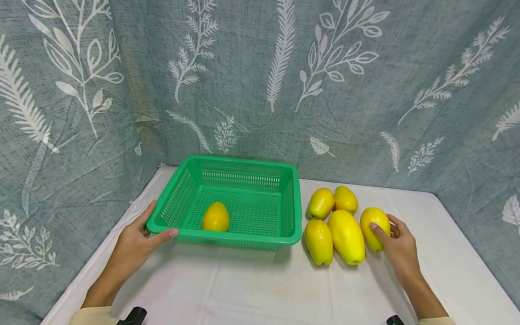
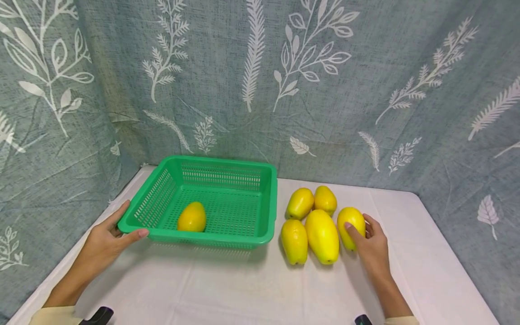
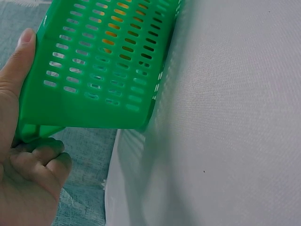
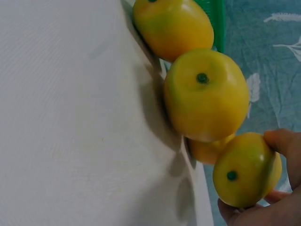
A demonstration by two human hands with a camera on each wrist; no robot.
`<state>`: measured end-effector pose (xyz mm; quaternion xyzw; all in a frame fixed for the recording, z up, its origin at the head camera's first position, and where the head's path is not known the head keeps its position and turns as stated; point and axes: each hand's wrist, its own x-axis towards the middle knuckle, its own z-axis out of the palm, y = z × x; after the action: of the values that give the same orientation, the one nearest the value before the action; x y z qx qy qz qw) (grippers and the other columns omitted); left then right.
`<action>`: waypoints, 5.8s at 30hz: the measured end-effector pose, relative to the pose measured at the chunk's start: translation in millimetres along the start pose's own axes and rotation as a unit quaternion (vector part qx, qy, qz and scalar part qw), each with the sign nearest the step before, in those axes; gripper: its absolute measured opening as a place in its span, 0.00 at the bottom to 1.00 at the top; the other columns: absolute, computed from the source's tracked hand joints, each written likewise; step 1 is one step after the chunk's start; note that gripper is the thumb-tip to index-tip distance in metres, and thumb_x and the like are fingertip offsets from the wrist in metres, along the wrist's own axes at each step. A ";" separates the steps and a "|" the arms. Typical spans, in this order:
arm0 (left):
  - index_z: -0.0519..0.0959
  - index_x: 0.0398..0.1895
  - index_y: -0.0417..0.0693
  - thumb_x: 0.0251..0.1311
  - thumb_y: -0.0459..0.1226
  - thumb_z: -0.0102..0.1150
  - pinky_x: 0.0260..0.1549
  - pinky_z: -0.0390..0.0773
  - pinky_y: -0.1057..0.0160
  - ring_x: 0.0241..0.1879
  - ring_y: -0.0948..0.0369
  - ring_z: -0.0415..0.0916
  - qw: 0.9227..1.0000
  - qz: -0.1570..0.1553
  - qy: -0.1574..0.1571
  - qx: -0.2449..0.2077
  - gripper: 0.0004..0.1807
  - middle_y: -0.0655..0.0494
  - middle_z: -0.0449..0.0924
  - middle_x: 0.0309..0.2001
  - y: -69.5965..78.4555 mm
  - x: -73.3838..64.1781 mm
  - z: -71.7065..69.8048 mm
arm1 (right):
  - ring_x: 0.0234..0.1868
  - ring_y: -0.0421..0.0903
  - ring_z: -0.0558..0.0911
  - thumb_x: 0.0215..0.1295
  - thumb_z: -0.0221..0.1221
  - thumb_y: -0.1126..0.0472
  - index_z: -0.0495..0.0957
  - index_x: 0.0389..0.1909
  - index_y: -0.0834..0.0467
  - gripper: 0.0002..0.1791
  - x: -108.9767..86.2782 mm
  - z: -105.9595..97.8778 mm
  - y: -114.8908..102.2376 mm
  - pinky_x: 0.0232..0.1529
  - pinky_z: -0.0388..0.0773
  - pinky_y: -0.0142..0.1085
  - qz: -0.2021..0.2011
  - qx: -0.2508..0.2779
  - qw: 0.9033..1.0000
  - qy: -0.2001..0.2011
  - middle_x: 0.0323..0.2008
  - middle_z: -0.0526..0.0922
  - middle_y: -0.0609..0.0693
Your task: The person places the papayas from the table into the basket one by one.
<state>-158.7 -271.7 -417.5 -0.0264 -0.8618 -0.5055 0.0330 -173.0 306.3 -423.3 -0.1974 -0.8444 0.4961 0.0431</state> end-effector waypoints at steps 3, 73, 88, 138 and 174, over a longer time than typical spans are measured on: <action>0.39 0.87 0.48 0.71 0.43 0.70 0.47 0.74 0.85 0.75 0.42 0.64 1.000 0.001 0.001 0.002 0.56 0.36 0.47 0.84 0.8 -0.3 -0.1 | 0.80 0.65 0.60 0.76 0.60 0.37 0.49 0.87 0.56 0.50 -1.3 -0.3 -4.2 0.77 0.62 0.59 -0.004 0.006 1.000 0.002 0.82 0.57 0.67; 0.39 0.87 0.50 0.71 0.46 0.70 0.46 0.74 0.86 0.74 0.37 0.63 1.000 0.001 0.000 0.021 0.56 0.36 0.50 0.83 2.9 0.5 -6.4 | 0.72 0.50 0.75 0.74 0.67 0.43 0.66 0.78 0.48 0.38 -55.7 96.7 -114.8 0.69 0.77 0.43 -0.134 0.129 0.972 -0.144 0.73 0.75 0.51; 0.40 0.87 0.48 0.71 0.43 0.71 0.46 0.74 0.86 0.74 0.38 0.63 1.000 0.002 -0.004 0.005 0.56 0.35 0.49 0.83 0.4 3.9 -2.6 | 0.76 0.49 0.72 0.75 0.66 0.50 0.60 0.83 0.48 0.40 -63.0 113.1 -123.7 0.72 0.73 0.41 -0.179 0.184 0.950 -0.180 0.75 0.71 0.50; 0.41 0.88 0.50 0.71 0.45 0.70 0.43 0.76 0.83 0.55 0.90 0.66 1.000 0.012 0.001 -0.001 0.55 0.29 0.63 0.77 -0.8 4.7 -3.0 | 0.74 0.53 0.74 0.75 0.67 0.55 0.63 0.81 0.54 0.39 -51.6 82.2 -82.8 0.63 0.72 0.20 -0.188 0.163 0.962 -0.115 0.75 0.72 0.58; 0.40 0.88 0.53 0.72 0.45 0.69 0.44 0.76 0.84 0.56 0.91 0.63 1.000 0.004 -0.005 0.001 0.55 0.31 0.59 0.79 -7.5 1.5 -4.3 | 0.77 0.50 0.69 0.75 0.67 0.51 0.61 0.82 0.56 0.40 -42.9 49.6 -44.7 0.75 0.65 0.30 -0.165 0.101 0.981 -0.021 0.76 0.71 0.56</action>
<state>-160.7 -279.1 -421.8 -0.0323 -0.8624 -0.5042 0.0310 -159.9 230.3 -404.8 -0.0395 -0.8115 0.5693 0.1259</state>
